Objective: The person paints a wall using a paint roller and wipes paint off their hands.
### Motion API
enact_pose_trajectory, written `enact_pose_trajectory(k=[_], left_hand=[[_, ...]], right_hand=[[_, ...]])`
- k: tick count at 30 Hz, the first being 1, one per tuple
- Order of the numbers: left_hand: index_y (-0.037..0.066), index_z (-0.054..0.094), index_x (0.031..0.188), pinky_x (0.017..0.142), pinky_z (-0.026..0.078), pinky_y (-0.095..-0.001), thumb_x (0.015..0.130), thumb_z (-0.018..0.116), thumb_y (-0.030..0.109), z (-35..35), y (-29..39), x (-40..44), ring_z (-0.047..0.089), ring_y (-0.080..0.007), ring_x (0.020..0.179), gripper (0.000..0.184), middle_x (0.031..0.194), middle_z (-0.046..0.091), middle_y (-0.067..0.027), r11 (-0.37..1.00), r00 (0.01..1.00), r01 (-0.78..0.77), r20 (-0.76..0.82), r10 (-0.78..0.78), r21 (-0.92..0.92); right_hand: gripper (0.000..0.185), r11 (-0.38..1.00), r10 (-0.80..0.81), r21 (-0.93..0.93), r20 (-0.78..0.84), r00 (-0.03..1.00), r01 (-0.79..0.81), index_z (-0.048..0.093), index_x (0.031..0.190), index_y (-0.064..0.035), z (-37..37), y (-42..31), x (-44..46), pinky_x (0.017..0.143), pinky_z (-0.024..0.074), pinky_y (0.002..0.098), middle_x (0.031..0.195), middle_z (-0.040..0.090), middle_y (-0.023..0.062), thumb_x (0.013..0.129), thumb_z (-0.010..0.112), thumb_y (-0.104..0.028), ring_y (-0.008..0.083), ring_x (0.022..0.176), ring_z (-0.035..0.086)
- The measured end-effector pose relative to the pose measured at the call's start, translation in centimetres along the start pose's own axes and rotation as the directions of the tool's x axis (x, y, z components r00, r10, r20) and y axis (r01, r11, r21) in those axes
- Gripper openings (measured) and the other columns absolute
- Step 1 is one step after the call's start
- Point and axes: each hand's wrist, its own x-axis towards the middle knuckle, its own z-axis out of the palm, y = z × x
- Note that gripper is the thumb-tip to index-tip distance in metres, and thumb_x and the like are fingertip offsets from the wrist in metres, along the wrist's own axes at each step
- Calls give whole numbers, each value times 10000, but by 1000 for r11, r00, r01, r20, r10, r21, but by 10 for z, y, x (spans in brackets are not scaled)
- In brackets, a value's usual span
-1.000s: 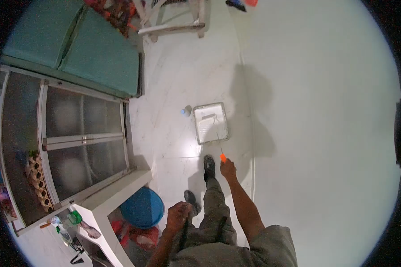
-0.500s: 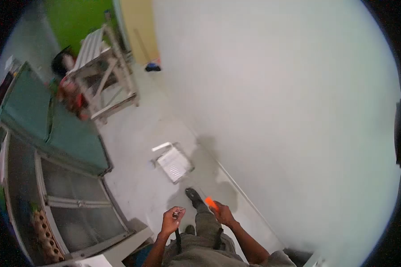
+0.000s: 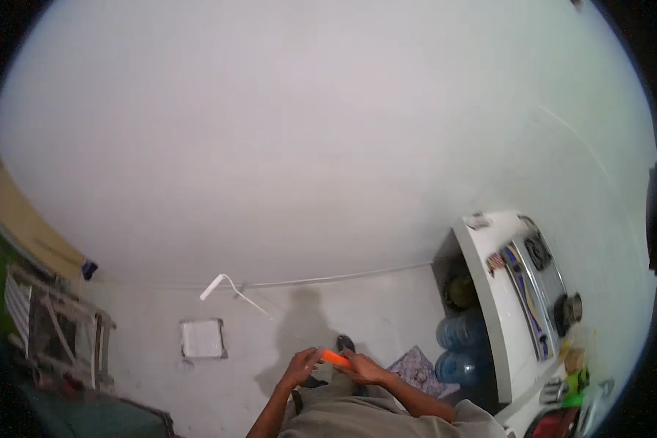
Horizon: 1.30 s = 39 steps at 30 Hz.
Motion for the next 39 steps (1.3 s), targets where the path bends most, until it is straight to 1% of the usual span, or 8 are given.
enact_pose_trajectory(k=[8,13,16,19,21,23,28,39], left_hand=[[-6,529,1352,950,534,-388,1033,547,377,178,41,77,637,-238,1111,499,1238,622,-131,997,913,22,405,-48,69],[-18,595,1242,868,523,-331,992,639,333,301,61,110,618,-151,1052,433,1133,666,-83,995,840,-84,534,96,-47],[-28,607,1235,905,521,-339,989,652,297,373,62,129,628,-160,1052,411,1105,687,-94,989,832,-144,544,108,24],[-36,632,1197,905,516,-335,986,659,284,430,77,144,635,-153,1026,384,1069,706,-94,981,852,-137,521,45,139],[-37,646,1169,876,515,-325,982,666,287,455,82,151,636,-139,982,374,1042,714,-88,981,864,-99,504,3,165],[-37,651,1154,839,516,-316,977,672,294,477,80,157,635,-126,932,375,1021,716,-81,990,869,-43,494,-30,136],[-30,674,1111,784,502,-302,980,666,320,507,126,149,613,-103,879,374,986,706,-44,999,866,16,499,-39,49],[-40,662,1178,872,528,-283,1023,588,340,538,188,163,638,-102,947,417,1020,703,-58,971,926,70,377,22,-229]], right_hand=[[412,959,89,280,-400,912,29,504,1220,3,-65,110,-121,664,497,355,899,627,135,998,606,-329,192,747,607],[315,935,21,294,-602,798,197,510,1170,-22,-100,207,-183,573,464,272,887,584,53,996,625,-259,95,654,545],[363,835,222,547,-424,878,53,479,1217,-15,-139,239,-229,779,516,395,952,637,141,1001,600,-281,236,847,628],[396,821,185,565,-393,901,78,464,1249,-24,-174,274,-255,765,514,390,934,625,134,990,611,-285,215,840,627],[312,918,-33,278,-656,754,282,520,1182,-43,-180,316,-247,615,462,298,869,593,49,986,633,-257,108,703,566],[258,920,-56,241,-701,711,309,560,1137,-49,-182,335,-260,529,427,247,806,575,-1,985,640,-241,49,617,526],[222,807,277,587,-463,842,58,607,1084,-31,-238,298,-302,488,394,223,715,570,-23,994,608,-234,44,548,501],[250,449,358,886,-299,885,117,609,1119,8,-343,217,-314,386,384,222,752,613,38,970,598,-193,77,454,492]])
